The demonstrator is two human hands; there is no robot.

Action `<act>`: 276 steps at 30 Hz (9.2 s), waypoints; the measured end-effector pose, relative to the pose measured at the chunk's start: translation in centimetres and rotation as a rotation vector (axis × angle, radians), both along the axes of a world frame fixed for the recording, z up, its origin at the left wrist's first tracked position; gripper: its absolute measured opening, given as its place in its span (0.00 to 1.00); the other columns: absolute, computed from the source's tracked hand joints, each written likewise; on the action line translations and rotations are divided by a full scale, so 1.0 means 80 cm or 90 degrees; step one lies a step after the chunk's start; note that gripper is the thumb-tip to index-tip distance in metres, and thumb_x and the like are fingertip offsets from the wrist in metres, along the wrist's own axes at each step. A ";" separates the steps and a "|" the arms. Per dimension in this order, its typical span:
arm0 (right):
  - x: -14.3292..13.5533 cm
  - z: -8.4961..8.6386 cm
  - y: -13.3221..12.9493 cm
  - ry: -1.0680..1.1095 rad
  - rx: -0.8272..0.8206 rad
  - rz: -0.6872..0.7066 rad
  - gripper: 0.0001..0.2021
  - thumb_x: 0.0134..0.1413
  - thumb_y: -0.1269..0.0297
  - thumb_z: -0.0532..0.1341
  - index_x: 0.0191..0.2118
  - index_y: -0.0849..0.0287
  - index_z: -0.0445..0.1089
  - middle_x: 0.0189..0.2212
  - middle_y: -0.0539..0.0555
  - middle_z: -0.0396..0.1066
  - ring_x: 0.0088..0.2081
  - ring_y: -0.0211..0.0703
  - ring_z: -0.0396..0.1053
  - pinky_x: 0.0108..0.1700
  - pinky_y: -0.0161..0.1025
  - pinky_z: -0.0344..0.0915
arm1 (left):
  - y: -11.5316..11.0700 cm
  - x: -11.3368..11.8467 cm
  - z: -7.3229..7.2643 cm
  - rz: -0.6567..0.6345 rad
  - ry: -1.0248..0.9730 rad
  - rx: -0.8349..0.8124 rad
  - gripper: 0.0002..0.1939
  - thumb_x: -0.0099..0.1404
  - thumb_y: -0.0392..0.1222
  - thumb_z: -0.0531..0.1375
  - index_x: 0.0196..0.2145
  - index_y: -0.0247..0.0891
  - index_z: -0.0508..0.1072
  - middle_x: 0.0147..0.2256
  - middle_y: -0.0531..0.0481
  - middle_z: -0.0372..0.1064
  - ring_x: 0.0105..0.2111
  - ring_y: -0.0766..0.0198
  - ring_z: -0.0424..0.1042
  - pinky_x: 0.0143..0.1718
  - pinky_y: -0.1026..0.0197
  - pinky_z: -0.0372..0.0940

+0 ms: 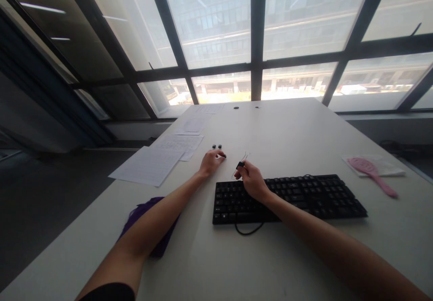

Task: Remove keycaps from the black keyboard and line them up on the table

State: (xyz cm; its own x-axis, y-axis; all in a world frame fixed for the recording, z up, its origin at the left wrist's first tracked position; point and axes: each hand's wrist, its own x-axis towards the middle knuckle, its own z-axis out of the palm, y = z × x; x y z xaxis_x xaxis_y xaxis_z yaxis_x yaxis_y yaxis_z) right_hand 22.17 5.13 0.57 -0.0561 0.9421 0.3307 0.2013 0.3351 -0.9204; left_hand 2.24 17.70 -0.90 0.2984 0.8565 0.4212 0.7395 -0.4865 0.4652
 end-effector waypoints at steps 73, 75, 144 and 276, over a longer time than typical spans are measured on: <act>0.001 0.002 0.002 0.040 0.002 -0.016 0.10 0.63 0.61 0.55 0.31 0.57 0.66 0.27 0.52 0.73 0.31 0.42 0.71 0.36 0.37 0.64 | 0.076 -0.020 -0.011 0.237 -0.020 0.042 0.20 0.58 0.37 0.66 0.49 0.40 0.74 0.48 0.43 0.72 0.49 0.52 0.67 0.53 0.51 0.60; 0.005 0.005 0.002 0.072 -0.002 -0.046 0.10 0.63 0.60 0.55 0.31 0.57 0.66 0.27 0.52 0.72 0.31 0.42 0.70 0.35 0.37 0.64 | 0.071 -0.016 -0.004 0.215 -0.036 0.054 0.19 0.60 0.36 0.64 0.50 0.39 0.74 0.48 0.42 0.72 0.48 0.53 0.68 0.53 0.51 0.60; 0.036 0.001 -0.018 -0.200 0.183 0.013 0.08 0.66 0.66 0.53 0.37 0.56 0.68 0.33 0.55 0.73 0.35 0.45 0.69 0.38 0.38 0.63 | -0.150 0.058 0.043 -0.206 -0.270 -0.221 0.15 0.57 0.33 0.66 0.44 0.38 0.74 0.35 0.50 0.76 0.37 0.62 0.75 0.43 0.58 0.69; 0.046 0.005 -0.013 -0.252 0.113 0.049 0.08 0.63 0.68 0.56 0.31 0.56 0.65 0.29 0.51 0.72 0.31 0.41 0.66 0.36 0.36 0.60 | -0.164 0.082 0.027 -0.133 -0.044 -0.070 0.14 0.62 0.25 0.49 0.36 0.36 0.71 0.36 0.45 0.72 0.38 0.58 0.69 0.44 0.56 0.65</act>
